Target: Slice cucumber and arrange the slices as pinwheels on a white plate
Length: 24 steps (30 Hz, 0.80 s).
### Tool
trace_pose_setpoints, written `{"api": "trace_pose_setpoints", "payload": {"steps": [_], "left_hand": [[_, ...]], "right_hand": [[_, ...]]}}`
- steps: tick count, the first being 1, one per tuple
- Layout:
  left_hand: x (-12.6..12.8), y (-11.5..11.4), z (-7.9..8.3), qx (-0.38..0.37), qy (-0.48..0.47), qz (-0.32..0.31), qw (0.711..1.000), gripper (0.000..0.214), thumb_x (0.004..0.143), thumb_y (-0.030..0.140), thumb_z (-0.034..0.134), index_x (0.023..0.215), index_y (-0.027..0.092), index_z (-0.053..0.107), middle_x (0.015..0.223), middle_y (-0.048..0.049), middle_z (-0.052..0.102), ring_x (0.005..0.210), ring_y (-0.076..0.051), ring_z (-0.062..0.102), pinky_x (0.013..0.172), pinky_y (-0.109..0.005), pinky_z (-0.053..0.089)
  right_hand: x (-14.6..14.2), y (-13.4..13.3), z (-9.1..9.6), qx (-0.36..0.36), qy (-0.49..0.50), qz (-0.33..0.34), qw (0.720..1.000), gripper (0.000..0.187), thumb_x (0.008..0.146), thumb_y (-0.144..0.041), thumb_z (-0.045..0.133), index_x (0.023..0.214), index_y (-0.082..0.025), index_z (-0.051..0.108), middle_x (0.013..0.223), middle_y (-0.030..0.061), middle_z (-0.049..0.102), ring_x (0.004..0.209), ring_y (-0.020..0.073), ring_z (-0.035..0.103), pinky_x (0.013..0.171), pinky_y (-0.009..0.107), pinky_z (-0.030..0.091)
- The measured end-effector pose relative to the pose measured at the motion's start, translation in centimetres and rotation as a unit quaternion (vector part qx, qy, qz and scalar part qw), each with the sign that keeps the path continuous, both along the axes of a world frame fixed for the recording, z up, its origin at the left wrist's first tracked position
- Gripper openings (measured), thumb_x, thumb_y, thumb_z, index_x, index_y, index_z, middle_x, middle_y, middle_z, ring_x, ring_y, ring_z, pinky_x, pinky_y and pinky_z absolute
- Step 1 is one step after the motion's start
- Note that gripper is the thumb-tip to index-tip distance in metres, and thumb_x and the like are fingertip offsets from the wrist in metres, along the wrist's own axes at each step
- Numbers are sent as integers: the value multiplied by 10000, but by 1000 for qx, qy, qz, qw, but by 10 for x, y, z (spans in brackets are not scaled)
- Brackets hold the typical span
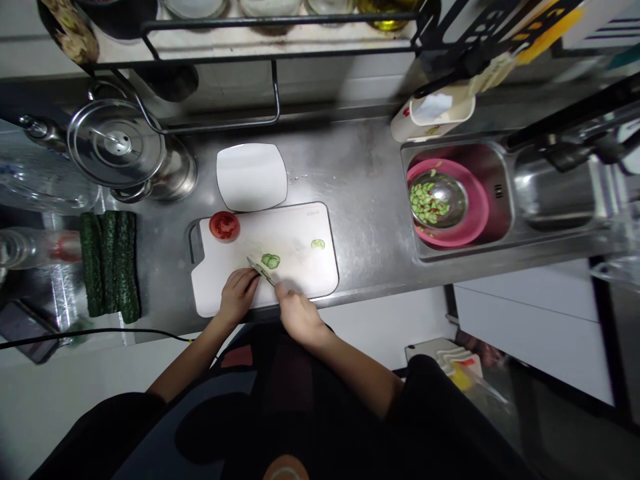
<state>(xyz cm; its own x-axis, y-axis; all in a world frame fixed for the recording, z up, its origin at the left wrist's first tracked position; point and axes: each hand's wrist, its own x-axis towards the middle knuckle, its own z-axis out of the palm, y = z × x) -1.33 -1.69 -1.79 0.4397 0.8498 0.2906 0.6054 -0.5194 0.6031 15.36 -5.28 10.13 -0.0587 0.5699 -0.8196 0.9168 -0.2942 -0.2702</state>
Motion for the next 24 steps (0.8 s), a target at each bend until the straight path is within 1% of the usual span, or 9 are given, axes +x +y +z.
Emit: {"api": "trace_pose_setpoints", "payload": {"steps": [3, 8, 14, 20, 24], "left_hand": [[0, 0, 0, 9, 2, -2, 1000, 189, 945, 249, 494, 980, 173, 663, 933, -66, 705, 898, -163, 649, 841, -331, 542], [0, 0, 0, -23, 17, -1, 1000, 205, 948, 264, 480, 967, 183, 668, 936, -70, 702, 910, -173, 649, 852, -350, 537], [1, 1, 1, 9, 5, -3, 1000, 195, 947, 249, 485, 977, 174, 662, 931, -68, 704, 894, -163, 649, 834, -328, 542], [0, 1, 0, -3, 14, -3, 1000, 206, 950, 257, 478, 980, 177, 666, 939, -68, 707, 915, -166, 652, 844, -333, 543], [-1, 1, -2, -11, 15, 0, 1000, 212, 952, 262, 475, 975, 181, 669, 939, -68, 709, 912, -166, 654, 846, -337, 542]], "right_hand": [[0, -4, 0, -4, 0, 0, 1000, 472, 871, -7, 276, 1274, -155, 473, 1033, 127, 636, 920, 196, 627, 732, 260, 440], [0, -4, 3, -7, -1, 3, 1000, 484, 863, -1, 278, 1282, -151, 467, 1030, 127, 637, 911, 191, 626, 724, 254, 437], [0, -1, 4, -15, 5, 0, 1000, 489, 866, 8, 277, 1284, -155, 470, 1034, 132, 644, 913, 204, 630, 732, 272, 438], [-2, 2, 4, -14, 10, -9, 1000, 503, 857, 23, 283, 1289, -147, 477, 1028, 133, 648, 918, 197, 631, 755, 278, 444], [-3, 6, 3, -10, 10, -5, 1000, 499, 850, 34, 276, 1269, -136, 488, 1030, 143, 648, 925, 210, 634, 753, 289, 447]]}}
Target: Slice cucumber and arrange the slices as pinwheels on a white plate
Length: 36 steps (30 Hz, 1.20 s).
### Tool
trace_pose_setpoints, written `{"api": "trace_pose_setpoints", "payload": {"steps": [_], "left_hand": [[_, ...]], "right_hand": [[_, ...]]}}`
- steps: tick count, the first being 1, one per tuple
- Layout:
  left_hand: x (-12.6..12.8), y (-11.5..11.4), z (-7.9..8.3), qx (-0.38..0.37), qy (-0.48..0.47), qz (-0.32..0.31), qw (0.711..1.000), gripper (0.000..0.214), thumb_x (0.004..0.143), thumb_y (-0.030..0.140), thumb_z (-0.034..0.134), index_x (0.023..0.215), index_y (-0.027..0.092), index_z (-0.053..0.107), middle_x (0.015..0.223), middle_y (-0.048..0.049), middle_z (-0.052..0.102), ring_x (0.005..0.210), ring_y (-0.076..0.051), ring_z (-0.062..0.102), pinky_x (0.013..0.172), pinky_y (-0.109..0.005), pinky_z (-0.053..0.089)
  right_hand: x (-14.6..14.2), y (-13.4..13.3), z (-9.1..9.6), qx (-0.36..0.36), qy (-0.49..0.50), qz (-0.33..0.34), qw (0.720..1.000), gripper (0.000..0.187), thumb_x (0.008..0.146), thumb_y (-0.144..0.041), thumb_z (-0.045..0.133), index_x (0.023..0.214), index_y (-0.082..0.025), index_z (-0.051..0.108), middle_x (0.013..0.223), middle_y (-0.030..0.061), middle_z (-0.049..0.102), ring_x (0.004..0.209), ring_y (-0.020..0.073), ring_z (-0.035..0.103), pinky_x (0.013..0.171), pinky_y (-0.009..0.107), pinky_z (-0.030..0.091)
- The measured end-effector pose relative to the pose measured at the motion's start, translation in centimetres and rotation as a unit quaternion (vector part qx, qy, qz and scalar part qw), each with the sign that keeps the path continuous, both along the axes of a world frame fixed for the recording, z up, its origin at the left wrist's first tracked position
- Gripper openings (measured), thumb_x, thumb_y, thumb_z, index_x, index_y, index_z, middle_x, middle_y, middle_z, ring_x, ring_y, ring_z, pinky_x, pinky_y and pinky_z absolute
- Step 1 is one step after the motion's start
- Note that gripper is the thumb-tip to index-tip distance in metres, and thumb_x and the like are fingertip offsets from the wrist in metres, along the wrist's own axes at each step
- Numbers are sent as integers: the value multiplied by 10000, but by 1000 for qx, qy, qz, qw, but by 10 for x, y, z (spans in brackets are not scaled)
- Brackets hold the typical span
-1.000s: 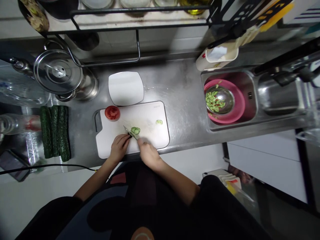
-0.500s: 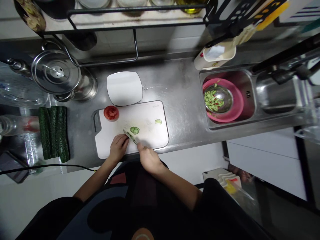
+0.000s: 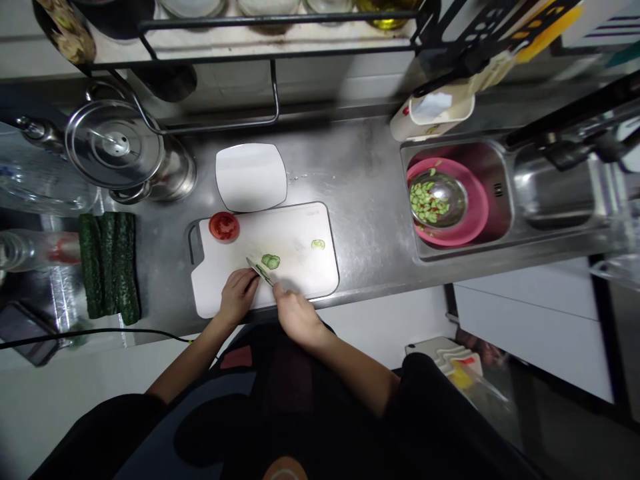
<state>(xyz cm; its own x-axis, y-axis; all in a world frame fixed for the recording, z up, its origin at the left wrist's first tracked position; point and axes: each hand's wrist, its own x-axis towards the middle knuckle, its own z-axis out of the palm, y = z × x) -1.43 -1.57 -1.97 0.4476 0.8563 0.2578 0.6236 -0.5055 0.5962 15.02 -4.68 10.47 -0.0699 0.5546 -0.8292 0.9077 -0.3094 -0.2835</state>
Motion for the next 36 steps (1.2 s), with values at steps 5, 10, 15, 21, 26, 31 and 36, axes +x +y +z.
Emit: {"api": "trace_pose_setpoints", "payload": {"steps": [5, 10, 15, 21, 26, 31, 36], "left_hand": [[0, 0, 0, -10, -11, 4, 1000, 203, 946, 254, 484, 975, 185, 672, 939, -69, 711, 906, -168, 657, 846, -344, 542], [1, 1, 2, -4, -22, -4, 1000, 177, 934, 229, 508, 988, 185, 671, 938, -63, 713, 902, -163, 656, 838, -331, 545], [-1, 1, 0, -1, -15, -8, 1000, 194, 941, 227, 489, 1011, 184, 666, 961, -66, 711, 919, -164, 653, 851, -338, 545], [-1, -5, -2, -50, 12, -8, 999, 210, 927, 253, 498, 1051, 193, 658, 1023, -87, 682, 985, -191, 629, 893, -369, 529], [-15, -6, 6, -75, 18, 63, 995, 225, 884, 228, 529, 1080, 195, 635, 1049, -94, 659, 997, -196, 613, 902, -353, 519], [-48, 24, 8, -65, 15, 265, 962, 245, 828, 258, 576, 1055, 172, 612, 988, -92, 655, 943, -210, 605, 867, -356, 507], [-65, 43, 6, -88, 25, 302, 949, 242, 799, 205, 568, 1035, 154, 592, 969, -108, 631, 956, -240, 578, 899, -410, 470]], "right_hand": [[-1, 4, -5, 14, 8, 19, 1000, 495, 852, 31, 275, 1273, -126, 482, 1017, 152, 654, 926, 228, 641, 762, 305, 456], [-3, 9, -16, 22, 12, 12, 1000, 494, 854, 33, 280, 1277, -122, 483, 1012, 147, 656, 938, 217, 638, 788, 299, 466], [-9, 16, -26, 21, 17, 1, 1000, 520, 868, 9, 281, 1340, -141, 437, 1052, 129, 639, 961, 192, 622, 824, 280, 459], [-7, 15, -32, 30, 11, -6, 999, 523, 863, -18, 306, 1355, -155, 419, 1063, 117, 635, 954, 187, 606, 811, 257, 437], [3, 9, -36, 59, 8, -12, 998, 472, 911, -102, 333, 1365, -183, 433, 1037, 103, 633, 896, 195, 605, 760, 258, 431], [13, -1, -37, 108, 4, 12, 994, 421, 932, -137, 318, 1311, -192, 492, 1158, 115, 556, 841, 187, 594, 739, 275, 441], [17, -9, -42, 145, -7, 58, 988, 383, 936, -162, 349, 1281, -194, 513, 1208, 118, 493, 808, 166, 581, 740, 278, 461]]}}
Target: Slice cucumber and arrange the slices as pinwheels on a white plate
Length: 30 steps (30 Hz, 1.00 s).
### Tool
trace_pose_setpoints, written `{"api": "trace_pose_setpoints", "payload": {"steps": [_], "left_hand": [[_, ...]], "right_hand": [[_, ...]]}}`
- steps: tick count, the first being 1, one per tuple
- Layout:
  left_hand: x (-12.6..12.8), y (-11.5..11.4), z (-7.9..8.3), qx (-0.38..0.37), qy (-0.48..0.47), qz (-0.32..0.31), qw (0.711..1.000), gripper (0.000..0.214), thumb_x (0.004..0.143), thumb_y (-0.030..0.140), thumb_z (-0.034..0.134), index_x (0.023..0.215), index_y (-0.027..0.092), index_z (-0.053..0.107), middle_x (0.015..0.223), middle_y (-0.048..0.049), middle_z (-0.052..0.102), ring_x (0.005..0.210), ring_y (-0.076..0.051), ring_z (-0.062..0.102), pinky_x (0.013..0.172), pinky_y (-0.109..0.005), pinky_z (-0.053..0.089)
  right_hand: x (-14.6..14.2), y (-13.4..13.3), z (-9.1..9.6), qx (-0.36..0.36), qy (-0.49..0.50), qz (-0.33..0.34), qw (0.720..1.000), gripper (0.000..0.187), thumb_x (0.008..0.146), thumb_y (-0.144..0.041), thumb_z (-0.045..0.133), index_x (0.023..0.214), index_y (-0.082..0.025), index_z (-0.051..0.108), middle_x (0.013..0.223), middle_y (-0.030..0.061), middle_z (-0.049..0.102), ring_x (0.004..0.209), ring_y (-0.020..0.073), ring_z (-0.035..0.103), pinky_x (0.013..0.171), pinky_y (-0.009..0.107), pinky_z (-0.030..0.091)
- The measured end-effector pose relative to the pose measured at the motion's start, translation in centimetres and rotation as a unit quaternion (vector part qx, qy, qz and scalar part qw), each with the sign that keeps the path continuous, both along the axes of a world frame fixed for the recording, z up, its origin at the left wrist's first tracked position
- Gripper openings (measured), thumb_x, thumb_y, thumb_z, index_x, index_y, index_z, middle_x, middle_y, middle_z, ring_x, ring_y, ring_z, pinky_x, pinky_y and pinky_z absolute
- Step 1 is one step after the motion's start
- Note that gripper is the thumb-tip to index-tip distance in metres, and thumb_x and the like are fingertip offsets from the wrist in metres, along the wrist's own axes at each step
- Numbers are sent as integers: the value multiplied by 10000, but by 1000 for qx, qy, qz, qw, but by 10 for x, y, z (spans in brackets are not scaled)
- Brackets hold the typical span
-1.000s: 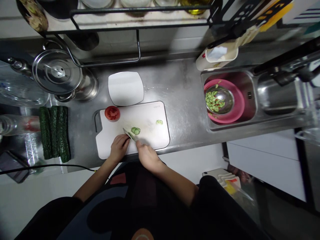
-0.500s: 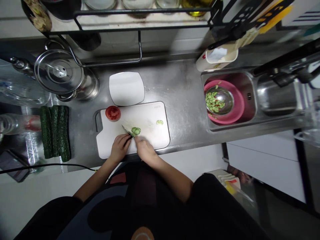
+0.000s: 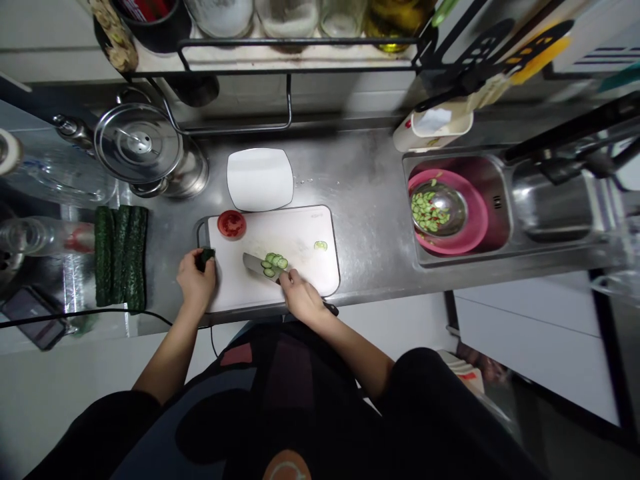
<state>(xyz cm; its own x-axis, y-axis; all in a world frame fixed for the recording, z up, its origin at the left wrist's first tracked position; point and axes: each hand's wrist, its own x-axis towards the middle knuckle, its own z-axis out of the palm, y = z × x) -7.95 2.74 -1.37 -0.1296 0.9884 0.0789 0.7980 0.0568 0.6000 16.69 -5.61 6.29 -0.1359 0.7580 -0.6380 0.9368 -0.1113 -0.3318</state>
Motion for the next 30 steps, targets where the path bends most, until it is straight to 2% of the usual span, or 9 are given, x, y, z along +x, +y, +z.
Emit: {"api": "trace_pose_setpoints", "payload": {"steps": [3, 5, 9, 11, 15, 21, 23, 26, 30], "left_hand": [[5, -1, 8, 18, 15, 2, 1000, 260, 792, 229, 614, 1039, 153, 592, 996, -120, 622, 998, -263, 559, 929, -446, 444], [16, -5, 16, 44, 19, -40, 998, 262, 795, 287, 655, 1021, 165, 606, 1019, -119, 624, 1019, -266, 554, 943, -452, 433], [52, -13, 26, -2, -25, -283, 959, 240, 789, 398, 702, 933, 216, 639, 886, -48, 655, 881, -208, 587, 828, -359, 476], [70, -16, 23, -43, -33, -347, 936, 216, 792, 396, 702, 905, 221, 644, 835, -29, 653, 812, -186, 584, 762, -329, 478], [90, -13, 10, -90, -49, -348, 932, 146, 795, 306, 698, 868, 202, 626, 819, -17, 642, 779, -164, 581, 706, -291, 476], [94, -1, -6, -98, -52, -336, 935, 84, 797, 236, 659, 746, 200, 604, 757, -17, 618, 777, -170, 577, 716, -293, 484], [92, 2, -10, -100, -55, -329, 938, 89, 801, 243, 651, 736, 199, 609, 755, -21, 621, 786, -175, 586, 733, -303, 497], [86, 1, -15, -86, -70, -288, 951, 84, 828, 266, 627, 862, 190, 641, 864, -45, 654, 847, -183, 612, 791, -330, 526], [87, -20, -21, -21, -67, -265, 962, 395, 868, 332, 595, 1228, 175, 556, 1250, -123, 596, 1183, -242, 552, 1013, -419, 482]], "right_hand": [[3, -3, -4, 24, 1, 21, 999, 377, 945, -177, 355, 1290, -195, 507, 1213, 120, 479, 835, 169, 577, 750, 278, 468], [6, -4, -5, 36, -5, 35, 999, 390, 947, -167, 356, 1311, -193, 493, 1226, 128, 473, 882, 180, 576, 771, 280, 466], [12, -3, -3, 37, -28, 57, 997, 435, 936, -126, 367, 1355, -194, 461, 1248, 137, 473, 959, 202, 560, 819, 293, 455], [15, -2, -2, 42, -32, 65, 996, 438, 940, -126, 367, 1363, -195, 457, 1247, 142, 479, 990, 217, 549, 842, 312, 449], [22, 0, 0, 54, -40, 92, 994, 426, 950, -134, 357, 1358, -188, 469, 1232, 150, 491, 1025, 241, 533, 866, 344, 444], [31, -19, 10, 32, -17, 83, 996, 425, 930, -129, 371, 1330, -192, 501, 1215, 133, 504, 998, 196, 547, 861, 303, 452], [40, -33, 10, 22, 25, 39, 999, 392, 921, -152, 380, 1272, -200, 548, 1198, 114, 526, 930, 164, 570, 815, 270, 463], [59, -53, -2, 53, 150, -104, 982, 299, 893, -213, 405, 1110, -182, 609, 1023, 78, 608, 839, 152, 587, 755, 260, 480], [78, -64, -30, -1, 298, -347, 889, 298, 844, -429, 434, 921, -165, 549, 616, -37, 496, 431, 94, 452, 473, 230, 394]]}}
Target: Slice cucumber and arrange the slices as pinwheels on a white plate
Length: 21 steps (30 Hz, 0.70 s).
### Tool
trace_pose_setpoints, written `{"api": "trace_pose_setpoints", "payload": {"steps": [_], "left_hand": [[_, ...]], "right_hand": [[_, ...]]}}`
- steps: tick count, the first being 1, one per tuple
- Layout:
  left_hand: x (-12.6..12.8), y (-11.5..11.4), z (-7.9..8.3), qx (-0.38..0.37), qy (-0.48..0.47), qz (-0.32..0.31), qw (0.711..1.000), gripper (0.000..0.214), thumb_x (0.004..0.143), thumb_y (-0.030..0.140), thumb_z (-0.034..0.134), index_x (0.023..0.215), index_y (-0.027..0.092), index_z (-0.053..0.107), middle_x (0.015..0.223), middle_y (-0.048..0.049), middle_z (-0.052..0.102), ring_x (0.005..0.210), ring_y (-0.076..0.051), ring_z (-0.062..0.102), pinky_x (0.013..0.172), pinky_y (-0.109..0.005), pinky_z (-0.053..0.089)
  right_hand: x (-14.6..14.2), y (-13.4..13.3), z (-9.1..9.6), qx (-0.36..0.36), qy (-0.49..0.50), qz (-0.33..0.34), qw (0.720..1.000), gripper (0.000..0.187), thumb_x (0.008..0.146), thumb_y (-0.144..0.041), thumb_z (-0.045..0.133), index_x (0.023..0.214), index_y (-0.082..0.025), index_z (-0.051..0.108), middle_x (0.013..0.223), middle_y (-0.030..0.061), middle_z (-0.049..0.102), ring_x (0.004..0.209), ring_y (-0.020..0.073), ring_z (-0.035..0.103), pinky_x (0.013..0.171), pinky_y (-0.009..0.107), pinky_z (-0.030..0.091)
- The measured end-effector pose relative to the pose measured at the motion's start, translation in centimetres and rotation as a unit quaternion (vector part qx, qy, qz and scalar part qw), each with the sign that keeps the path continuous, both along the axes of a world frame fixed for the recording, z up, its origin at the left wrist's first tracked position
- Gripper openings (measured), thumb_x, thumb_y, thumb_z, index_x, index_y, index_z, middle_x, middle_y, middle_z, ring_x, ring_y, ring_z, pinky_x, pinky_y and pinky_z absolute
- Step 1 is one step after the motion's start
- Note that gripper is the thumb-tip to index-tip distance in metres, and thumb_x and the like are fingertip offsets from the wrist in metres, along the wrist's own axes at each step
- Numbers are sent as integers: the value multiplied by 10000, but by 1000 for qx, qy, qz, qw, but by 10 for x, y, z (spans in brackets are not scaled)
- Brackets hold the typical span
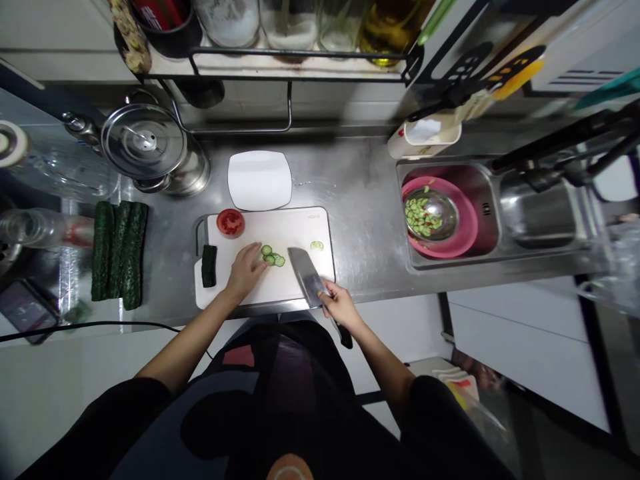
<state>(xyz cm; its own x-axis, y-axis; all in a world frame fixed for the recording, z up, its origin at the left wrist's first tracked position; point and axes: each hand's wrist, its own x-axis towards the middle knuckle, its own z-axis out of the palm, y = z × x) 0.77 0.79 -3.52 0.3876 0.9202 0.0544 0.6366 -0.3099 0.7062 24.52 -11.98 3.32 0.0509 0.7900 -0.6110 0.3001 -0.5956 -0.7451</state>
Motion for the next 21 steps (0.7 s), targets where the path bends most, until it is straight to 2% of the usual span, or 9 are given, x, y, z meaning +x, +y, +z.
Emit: {"api": "trace_pose_setpoints", "payload": {"steps": [4, 8, 15, 18, 21], "left_hand": [[14, -31, -9, 4, 24, -51, 998, 498, 948, 331, 443, 1403, 133, 394, 1458, -180, 413, 1397, -261, 356, 1123, -448, 395], [25, -47, -19, -2, 41, -47, 998, 508, 975, 303, 354, 1454, 137, 314, 1492, -194, 358, 1436, -267, 268, 1156, -490, 340], [21, -45, -22, 11, 27, -36, 999, 487, 980, 220, 279, 1462, 158, 308, 1477, -162, 396, 1430, -225, 283, 1156, -456, 366], [26, -39, -21, 17, 16, -48, 999, 488, 971, 177, 262, 1454, 151, 326, 1487, -153, 383, 1429, -210, 283, 1161, -436, 366], [44, -27, -20, 22, 5, -71, 997, 481, 957, 149, 271, 1429, 140, 370, 1488, -145, 386, 1424, -206, 294, 1170, -421, 359]], "right_hand": [[-4, 4, -18, -35, 121, -82, 989, 392, 698, -528, 568, 847, -173, 496, 604, -83, 462, 345, 55, 394, 408, 212, 333], [-23, 8, -24, -50, 163, -92, 981, 410, 653, -524, 596, 844, -178, 491, 579, -98, 469, 328, 51, 391, 379, 200, 311], [-63, 24, -23, -41, 210, -82, 973, 339, 661, -476, 573, 796, -186, 462, 592, -101, 462, 335, 48, 391, 374, 205, 326], [-61, 29, -15, -42, 214, -93, 971, 327, 661, -456, 578, 806, -185, 467, 593, -95, 480, 342, 48, 392, 380, 201, 316], [-48, 35, -4, -42, 198, -115, 972, 301, 669, -426, 577, 813, -183, 473, 605, -86, 495, 339, 46, 387, 378, 198, 294]]}}
